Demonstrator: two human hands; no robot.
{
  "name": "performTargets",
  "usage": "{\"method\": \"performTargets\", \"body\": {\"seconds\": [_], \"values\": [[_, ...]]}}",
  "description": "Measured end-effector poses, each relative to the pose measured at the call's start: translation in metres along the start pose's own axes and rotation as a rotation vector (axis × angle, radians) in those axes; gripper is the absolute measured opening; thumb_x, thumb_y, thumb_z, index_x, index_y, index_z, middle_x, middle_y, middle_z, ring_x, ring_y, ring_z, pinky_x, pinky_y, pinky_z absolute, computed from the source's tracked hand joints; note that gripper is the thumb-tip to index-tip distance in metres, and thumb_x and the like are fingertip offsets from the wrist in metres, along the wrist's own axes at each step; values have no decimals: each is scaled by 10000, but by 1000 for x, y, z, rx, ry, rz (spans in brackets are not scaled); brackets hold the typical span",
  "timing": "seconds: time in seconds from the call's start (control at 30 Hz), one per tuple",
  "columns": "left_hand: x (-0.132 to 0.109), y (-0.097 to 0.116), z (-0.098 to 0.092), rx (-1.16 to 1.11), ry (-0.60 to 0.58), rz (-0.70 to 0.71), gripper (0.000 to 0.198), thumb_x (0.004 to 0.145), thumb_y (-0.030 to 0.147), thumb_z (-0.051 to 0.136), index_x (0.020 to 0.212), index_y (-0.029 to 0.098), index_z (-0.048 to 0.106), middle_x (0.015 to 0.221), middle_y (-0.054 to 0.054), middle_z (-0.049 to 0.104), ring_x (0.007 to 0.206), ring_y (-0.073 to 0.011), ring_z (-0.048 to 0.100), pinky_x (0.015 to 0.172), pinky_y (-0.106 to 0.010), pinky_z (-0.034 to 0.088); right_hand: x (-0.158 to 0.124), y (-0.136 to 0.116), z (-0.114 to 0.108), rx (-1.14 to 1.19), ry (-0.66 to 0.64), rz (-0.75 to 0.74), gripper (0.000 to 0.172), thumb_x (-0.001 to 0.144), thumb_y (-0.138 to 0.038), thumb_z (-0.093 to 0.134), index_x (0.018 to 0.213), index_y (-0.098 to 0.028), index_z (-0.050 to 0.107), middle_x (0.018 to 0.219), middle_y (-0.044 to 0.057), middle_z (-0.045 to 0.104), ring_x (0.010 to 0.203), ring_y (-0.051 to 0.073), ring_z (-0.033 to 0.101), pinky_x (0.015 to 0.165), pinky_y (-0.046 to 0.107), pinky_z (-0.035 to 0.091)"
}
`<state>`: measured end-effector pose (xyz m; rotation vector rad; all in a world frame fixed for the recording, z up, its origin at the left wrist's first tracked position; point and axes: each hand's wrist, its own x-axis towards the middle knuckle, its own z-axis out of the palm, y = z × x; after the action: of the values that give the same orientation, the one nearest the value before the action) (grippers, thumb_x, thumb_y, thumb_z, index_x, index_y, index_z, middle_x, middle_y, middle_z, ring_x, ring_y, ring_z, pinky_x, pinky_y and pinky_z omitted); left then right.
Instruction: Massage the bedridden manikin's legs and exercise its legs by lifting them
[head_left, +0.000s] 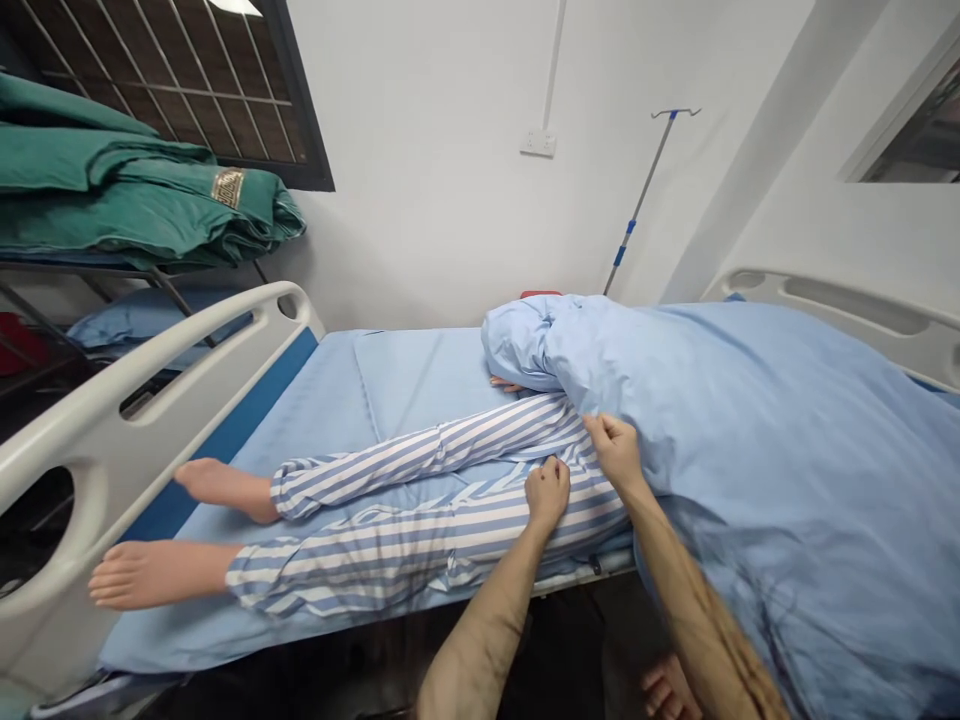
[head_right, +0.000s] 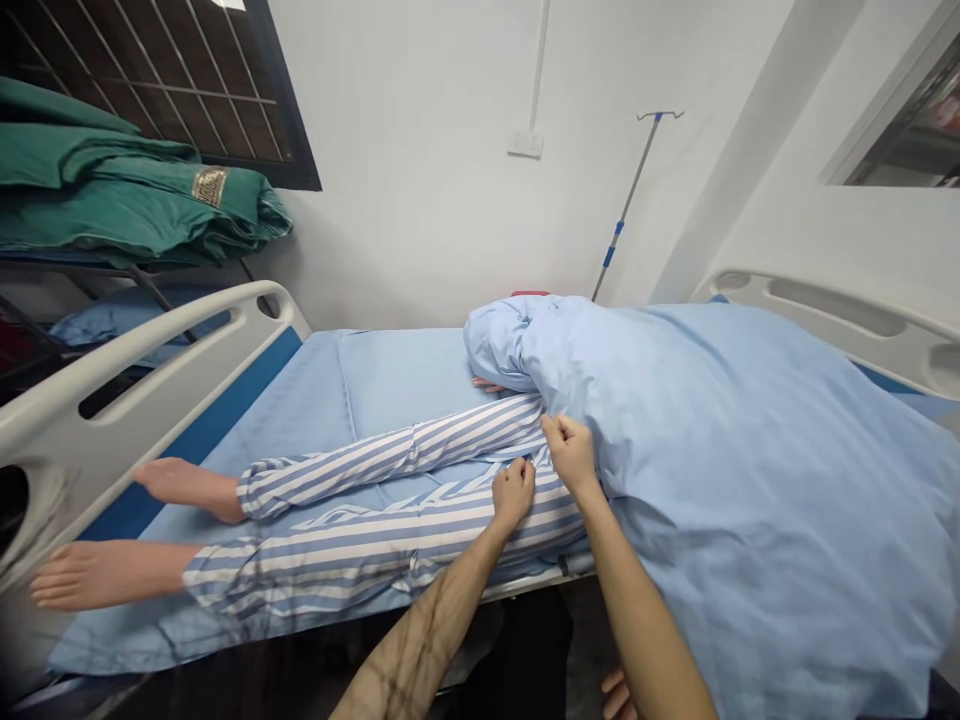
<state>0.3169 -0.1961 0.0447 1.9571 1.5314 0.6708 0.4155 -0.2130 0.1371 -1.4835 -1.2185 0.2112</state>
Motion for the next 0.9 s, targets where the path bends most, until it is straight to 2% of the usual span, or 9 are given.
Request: {"method": "performTargets", "body": {"seconds": [0.3, 0.43, 0.53, 0.6, 0.67, 0.7, 0.73, 0.83, 0.9], "values": [[2, -4, 10, 12, 11, -14, 278, 986, 309, 497, 908, 224, 750, 875, -89, 754, 805, -190, 658, 723, -287, 351, -46, 94, 33, -232, 9, 132, 487, 819, -563, 491, 531, -259, 241, 477, -76, 242, 517, 111, 245, 548, 288, 249], [1, -3, 11, -71, 7, -27, 279, 971, 279, 499, 859, 217, 747, 819, -66, 737, 777, -169, 636, 717, -268, 361, -44, 96, 33, -284, -7, 143, 446, 811, -525, 471, 541, -260, 236, 487, -72, 251, 529, 119, 250, 570, 296, 250], [5, -10, -10, -221, -116, 16, 309, 952, 255, 484, 747, 182, 704, 720, -32, 694, 713, -139, 591, 701, -248, 372, -41, 89, 30, -308, -23, 143, 426, 796, -504, 463, 549, -259, 218, 492, -70, 237, 530, 122, 246, 578, 301, 248], [14, -26, -44, -319, -334, 60, 368, 937, 281, 489, 614, 172, 628, 592, -4, 618, 620, -121, 540, 669, -239, 380, -41, 88, 29, -323, -32, 146, 416, 788, -498, 462, 553, -259, 214, 495, -66, 235, 527, 124, 247, 576, 304, 247], [24, -52, -97, -341, -546, 82, 422, 911, 299, 525, 508, 175, 543, 490, 17, 537, 546, -107, 495, 639, -236, 380, -42, 90, 27, -328, -39, 143, 415, 781, -502, 462, 555, -259, 212, 500, -63, 235, 524, 125, 251, 573, 305, 250], [28, -68, -128, -304, -575, 83, 417, 891, 275, 554, 488, 172, 531, 472, 24, 521, 536, -97, 480, 634, -231, 372, -43, 92, 27, -331, -38, 140, 415, 776, -503, 462, 555, -258, 211, 501, -60, 233, 523, 126, 253, 573, 306, 251], [31, -85, -162, -249, -525, 48, 408, 882, 235, 560, 481, 165, 528, 456, 35, 504, 530, -83, 467, 633, -221, 362, -43, 94, 27, -335, -35, 136, 414, 771, -502, 465, 555, -257, 210, 501, -58, 233, 522, 129, 256, 575, 309, 252], [25, -142, -258, -22, -165, -141, 438, 923, 232, 526, 501, 123, 569, 462, 48, 484, 571, -51, 472, 626, -184, 334, -44, 99, 28, -355, -28, 136, 409, 752, -499, 474, 550, -256, 215, 494, -48, 242, 521, 138, 256, 578, 320, 253], [9, -179, -303, 173, 233, -265, 453, 964, 323, 511, 598, 92, 645, 559, 36, 561, 653, -74, 562, 654, -171, 391, -45, 100, 29, -371, -24, 144, 411, 745, -509, 476, 547, -256, 219, 491, -42, 250, 522, 144, 250, 580, 328, 256]]}}
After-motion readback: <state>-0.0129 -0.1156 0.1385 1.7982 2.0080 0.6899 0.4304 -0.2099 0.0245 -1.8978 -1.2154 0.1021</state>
